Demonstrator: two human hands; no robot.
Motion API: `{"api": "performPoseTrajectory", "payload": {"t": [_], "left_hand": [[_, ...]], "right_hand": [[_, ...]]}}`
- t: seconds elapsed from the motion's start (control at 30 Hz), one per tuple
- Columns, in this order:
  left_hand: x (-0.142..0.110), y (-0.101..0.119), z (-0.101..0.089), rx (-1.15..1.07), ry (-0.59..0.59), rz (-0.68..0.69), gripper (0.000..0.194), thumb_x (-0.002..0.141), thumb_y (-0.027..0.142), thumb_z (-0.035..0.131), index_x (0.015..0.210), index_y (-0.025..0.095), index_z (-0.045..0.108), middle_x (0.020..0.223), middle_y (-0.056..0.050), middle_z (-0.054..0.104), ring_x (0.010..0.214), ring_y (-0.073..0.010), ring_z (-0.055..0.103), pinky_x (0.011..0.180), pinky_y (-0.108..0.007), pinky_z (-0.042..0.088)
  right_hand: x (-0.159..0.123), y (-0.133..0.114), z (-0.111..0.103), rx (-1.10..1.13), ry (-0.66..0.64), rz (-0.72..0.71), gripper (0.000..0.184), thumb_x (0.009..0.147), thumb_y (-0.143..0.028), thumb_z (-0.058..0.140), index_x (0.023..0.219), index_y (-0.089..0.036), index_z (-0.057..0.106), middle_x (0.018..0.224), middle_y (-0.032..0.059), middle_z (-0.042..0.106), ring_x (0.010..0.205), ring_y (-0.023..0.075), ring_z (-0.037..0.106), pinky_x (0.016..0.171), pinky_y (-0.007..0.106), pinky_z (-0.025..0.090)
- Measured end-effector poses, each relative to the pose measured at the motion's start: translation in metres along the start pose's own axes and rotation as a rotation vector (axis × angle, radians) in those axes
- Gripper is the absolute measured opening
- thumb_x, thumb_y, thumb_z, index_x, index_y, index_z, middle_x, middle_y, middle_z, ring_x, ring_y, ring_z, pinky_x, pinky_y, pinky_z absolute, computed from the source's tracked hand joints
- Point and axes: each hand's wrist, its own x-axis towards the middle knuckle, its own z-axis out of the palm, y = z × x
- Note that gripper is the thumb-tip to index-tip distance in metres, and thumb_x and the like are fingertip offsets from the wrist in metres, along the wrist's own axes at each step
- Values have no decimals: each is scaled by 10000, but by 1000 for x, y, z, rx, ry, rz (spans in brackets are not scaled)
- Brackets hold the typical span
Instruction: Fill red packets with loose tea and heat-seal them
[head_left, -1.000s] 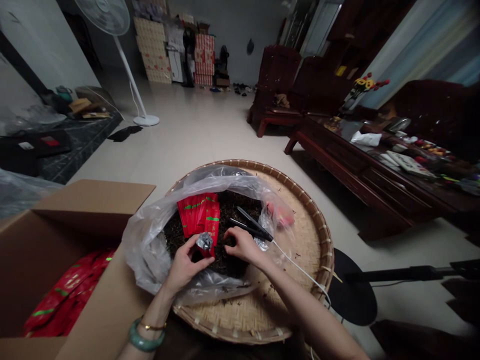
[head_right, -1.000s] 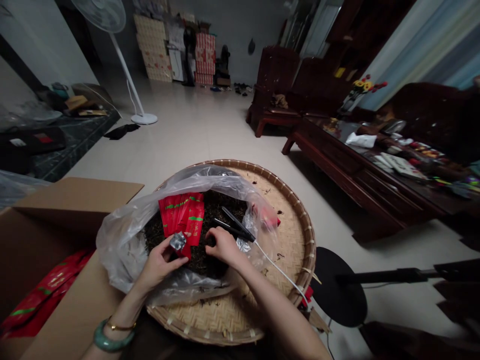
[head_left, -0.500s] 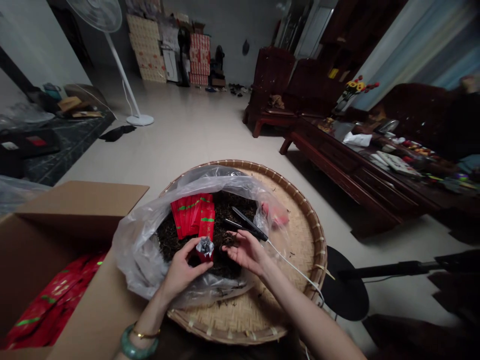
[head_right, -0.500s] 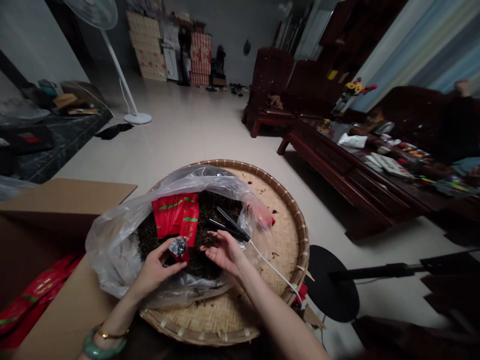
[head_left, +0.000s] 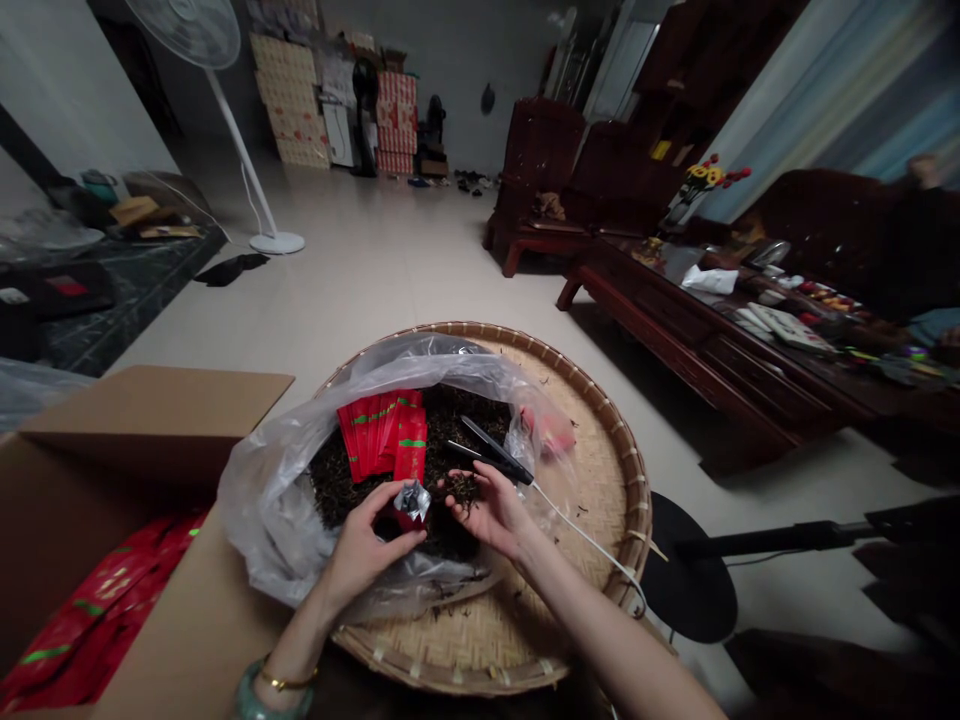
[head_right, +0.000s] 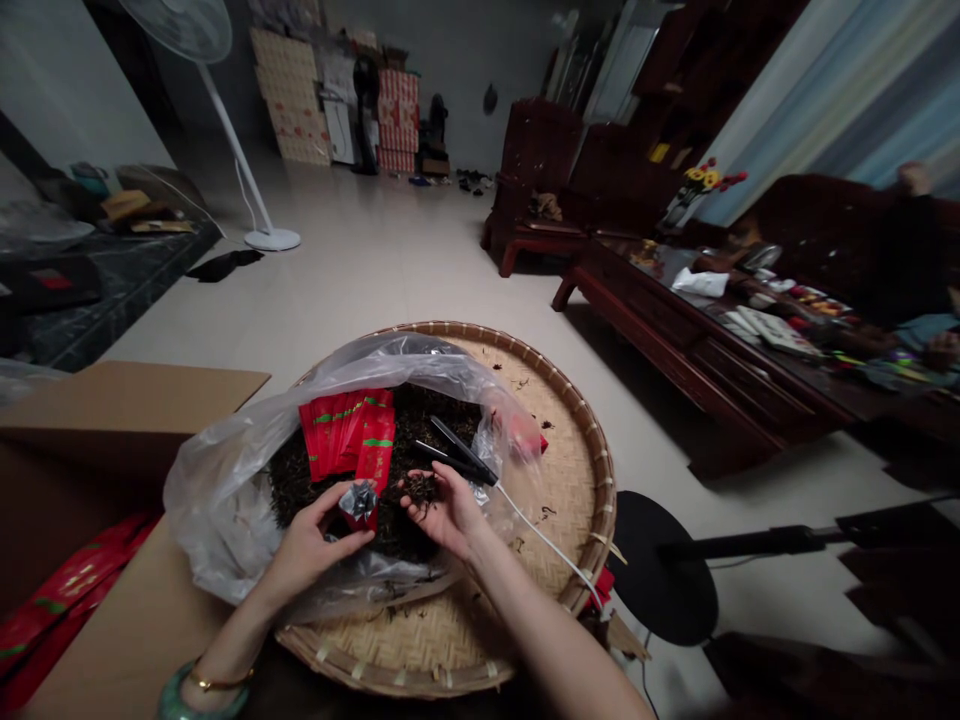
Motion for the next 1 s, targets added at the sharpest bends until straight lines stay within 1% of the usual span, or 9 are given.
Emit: {"api": "performPoseTrajectory", "payload": {"t": [0.13, 0.27, 0.33, 0.43, 0.53, 0.67, 0.77, 0.9, 1.0], "left_hand": [[-1, -1, -3, 4, 15, -8, 541, 611, 400, 762, 1072, 152, 624, 1105, -116, 633, 1021, -262, 596, 987, -421, 452], [-1, 0, -7, 10, 19, -11, 538, 622, 397, 759, 1081, 155, 616, 1111, -111, 630, 1028, -260, 595, 995, -417, 448], [-2, 1, -7, 6, 20, -5, 527, 622, 394, 758, 1070, 152, 623, 1094, -112, 637, 1015, -260, 602, 981, -409, 461], [-2, 1, -7, 1, 17, -11, 531, 621, 390, 759, 1072, 146, 623, 1091, -113, 639, 1008, -259, 607, 980, -410, 464], [-2, 1, -7, -8, 13, -15, 532, 622, 392, 761, 1075, 149, 623, 1093, -111, 641, 1006, -257, 608, 981, -412, 464], [-2, 1, -8, -9, 17, -8, 517, 622, 394, 759, 1060, 152, 630, 1089, -110, 641, 1007, -259, 604, 969, -407, 471], [-2, 0, -8, -11, 29, -1, 512, 628, 395, 753, 1064, 155, 630, 1089, -107, 641, 1010, -256, 602, 977, -408, 465], [-1, -2, -3, -21, 40, 4, 517, 615, 400, 761, 1052, 155, 635, 1088, -111, 642, 1005, -256, 604, 959, -402, 478], [0, -3, 0, -26, 52, 1, 528, 593, 412, 769, 1033, 150, 639, 1069, -114, 647, 992, -260, 608, 949, -407, 483]], "right_hand": [[10, 4, -6, -276, 60, -119, 276, 632, -222, 763, 836, -133, 601, 830, 35, 668, 658, 101, 634, 580, 180, 486], [28, 6, -14, -924, 197, -323, 232, 629, -143, 691, 827, -169, 574, 738, -30, 594, 595, 105, 564, 621, 264, 489], [35, 7, -14, -1114, 235, -398, 273, 596, -112, 699, 838, -183, 595, 780, -27, 577, 696, 136, 569, 727, 317, 489], [42, 10, -7, -1328, 195, -459, 454, 491, -101, 793, 905, -199, 637, 929, 8, 576, 902, 185, 555, 875, 344, 436], [45, 10, -1, -1496, 155, -463, 331, 571, -108, 764, 875, -193, 661, 918, 28, 599, 915, 193, 559, 877, 336, 420], [45, 3, -1, -1412, 169, -427, 174, 630, -60, 662, 753, -183, 653, 779, -5, 631, 797, 161, 580, 797, 296, 442], [37, -2, -4, -1312, 184, -366, 137, 700, -162, 622, 835, -182, 640, 703, -28, 614, 617, 113, 551, 594, 234, 444], [19, -4, -4, -765, 93, -182, 303, 711, -253, 615, 1010, -207, 603, 695, -49, 591, 500, 62, 493, 426, 156, 332], [10, -3, -3, -349, 13, -49, 328, 666, -201, 658, 990, -193, 605, 728, -31, 616, 587, 73, 570, 501, 160, 432]]}}
